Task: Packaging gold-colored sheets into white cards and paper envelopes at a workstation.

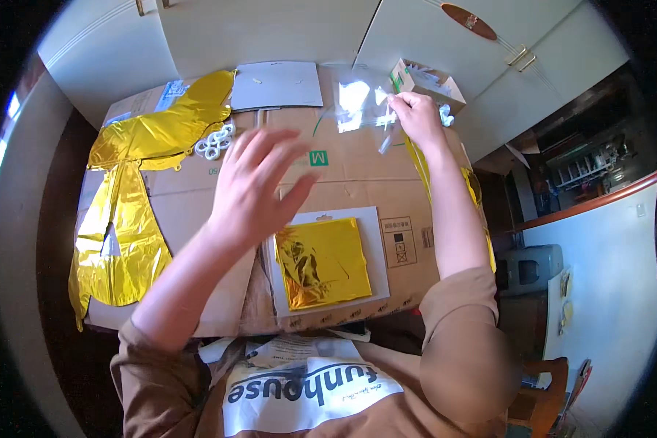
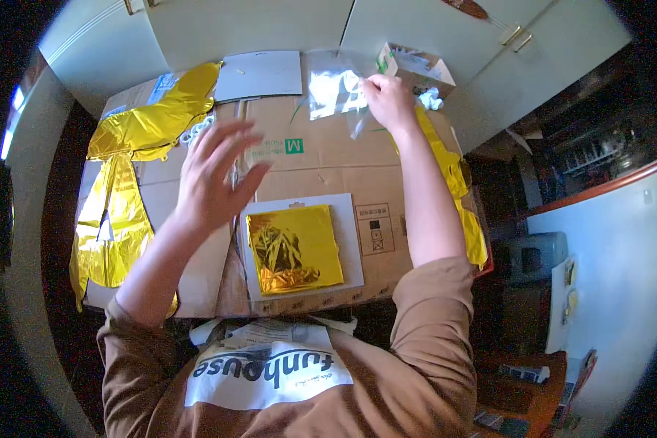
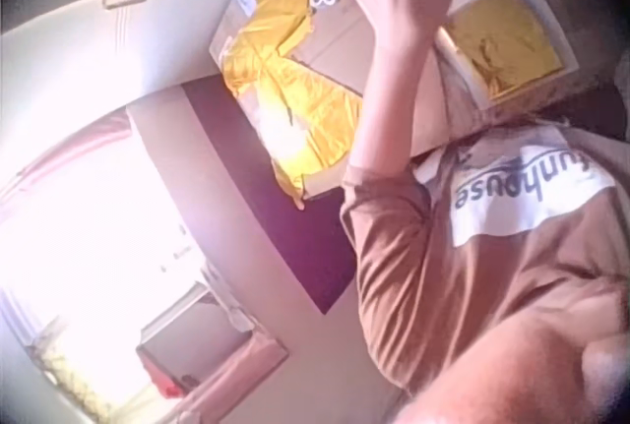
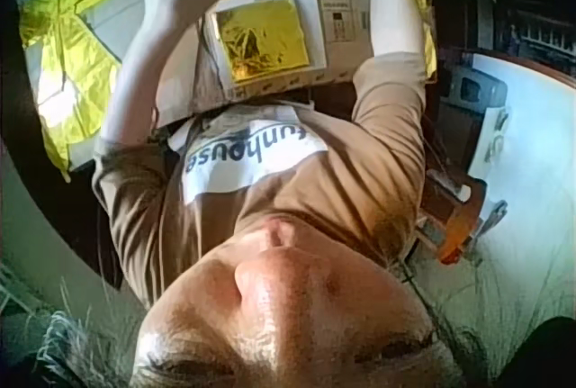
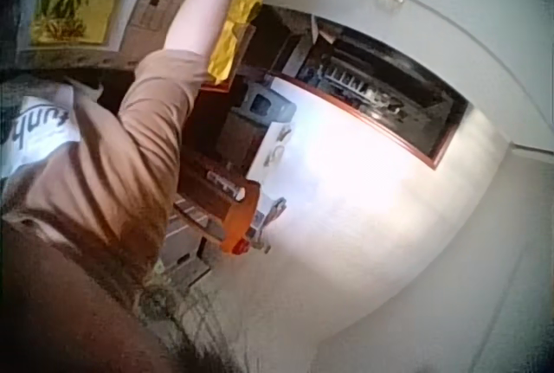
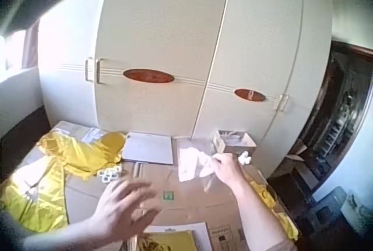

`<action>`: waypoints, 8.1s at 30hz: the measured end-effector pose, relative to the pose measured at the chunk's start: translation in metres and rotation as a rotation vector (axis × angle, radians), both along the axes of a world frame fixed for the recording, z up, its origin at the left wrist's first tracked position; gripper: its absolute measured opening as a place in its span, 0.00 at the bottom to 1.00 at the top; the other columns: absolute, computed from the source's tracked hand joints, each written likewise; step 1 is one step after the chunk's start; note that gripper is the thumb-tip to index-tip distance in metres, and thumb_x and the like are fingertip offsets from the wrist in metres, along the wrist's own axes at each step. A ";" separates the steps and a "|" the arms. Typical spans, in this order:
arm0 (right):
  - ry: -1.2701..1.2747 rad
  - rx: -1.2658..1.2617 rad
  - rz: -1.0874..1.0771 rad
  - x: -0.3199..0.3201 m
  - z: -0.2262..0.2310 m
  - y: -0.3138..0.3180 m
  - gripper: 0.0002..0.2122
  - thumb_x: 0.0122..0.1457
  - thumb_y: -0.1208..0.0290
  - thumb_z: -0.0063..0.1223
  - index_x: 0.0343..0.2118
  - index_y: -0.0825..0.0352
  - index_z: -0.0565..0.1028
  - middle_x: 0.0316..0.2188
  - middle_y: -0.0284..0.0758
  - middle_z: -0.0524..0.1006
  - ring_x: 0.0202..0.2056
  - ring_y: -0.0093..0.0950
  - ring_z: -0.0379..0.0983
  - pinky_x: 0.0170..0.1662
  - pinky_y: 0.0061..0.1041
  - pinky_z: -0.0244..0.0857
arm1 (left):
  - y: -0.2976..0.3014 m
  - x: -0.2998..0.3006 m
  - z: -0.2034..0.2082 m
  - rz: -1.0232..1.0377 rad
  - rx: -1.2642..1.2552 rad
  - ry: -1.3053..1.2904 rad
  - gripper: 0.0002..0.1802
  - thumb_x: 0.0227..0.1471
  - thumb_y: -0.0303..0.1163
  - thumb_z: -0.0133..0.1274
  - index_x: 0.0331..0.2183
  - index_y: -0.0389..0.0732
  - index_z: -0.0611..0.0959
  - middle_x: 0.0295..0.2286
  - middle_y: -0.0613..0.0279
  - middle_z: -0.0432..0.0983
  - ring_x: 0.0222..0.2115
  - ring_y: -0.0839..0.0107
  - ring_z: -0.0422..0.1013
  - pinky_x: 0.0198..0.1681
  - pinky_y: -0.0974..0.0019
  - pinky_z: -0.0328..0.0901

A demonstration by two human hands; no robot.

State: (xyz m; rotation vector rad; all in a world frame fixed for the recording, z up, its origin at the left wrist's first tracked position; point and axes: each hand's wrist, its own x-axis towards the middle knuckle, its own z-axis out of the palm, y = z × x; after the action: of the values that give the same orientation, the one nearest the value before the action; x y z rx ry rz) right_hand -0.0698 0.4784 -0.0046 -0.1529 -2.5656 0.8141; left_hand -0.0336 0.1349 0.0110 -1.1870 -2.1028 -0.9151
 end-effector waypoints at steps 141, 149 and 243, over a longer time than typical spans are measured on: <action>0.069 0.640 0.473 0.291 -0.077 -0.145 0.18 0.60 0.73 0.48 0.53 0.59 0.76 0.56 0.38 0.74 0.57 0.39 0.70 0.65 0.49 0.56 | -0.013 0.024 -0.093 -0.431 -0.412 -0.271 0.18 0.50 0.21 0.54 0.45 0.38 0.82 0.34 0.53 0.77 0.37 0.52 0.76 0.43 0.56 0.72; 0.252 0.902 0.460 0.285 -0.068 -0.170 0.16 0.58 0.69 0.49 0.48 0.68 0.77 0.45 0.42 0.77 0.41 0.33 0.72 0.50 0.34 0.65 | -0.013 0.023 -0.088 -0.439 -0.434 -0.281 0.14 0.52 0.22 0.54 0.43 0.36 0.82 0.35 0.52 0.78 0.38 0.52 0.76 0.44 0.56 0.72; 0.039 -1.389 -0.359 0.377 -0.128 -0.208 0.15 0.63 0.70 0.56 0.51 0.67 0.72 0.39 0.33 0.80 0.32 0.23 0.80 0.27 0.22 0.76 | -0.027 0.096 -0.097 -0.391 -0.402 -0.292 0.21 0.46 0.20 0.55 0.46 0.37 0.80 0.46 0.48 0.76 0.40 0.49 0.77 0.42 0.56 0.75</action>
State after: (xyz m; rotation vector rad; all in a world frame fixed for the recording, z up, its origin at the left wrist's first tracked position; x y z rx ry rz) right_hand 0.3071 0.2702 -0.1325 -0.9231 -1.3976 2.1765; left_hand 0.0625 0.1079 -0.0857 -1.8134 -2.4107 -0.8983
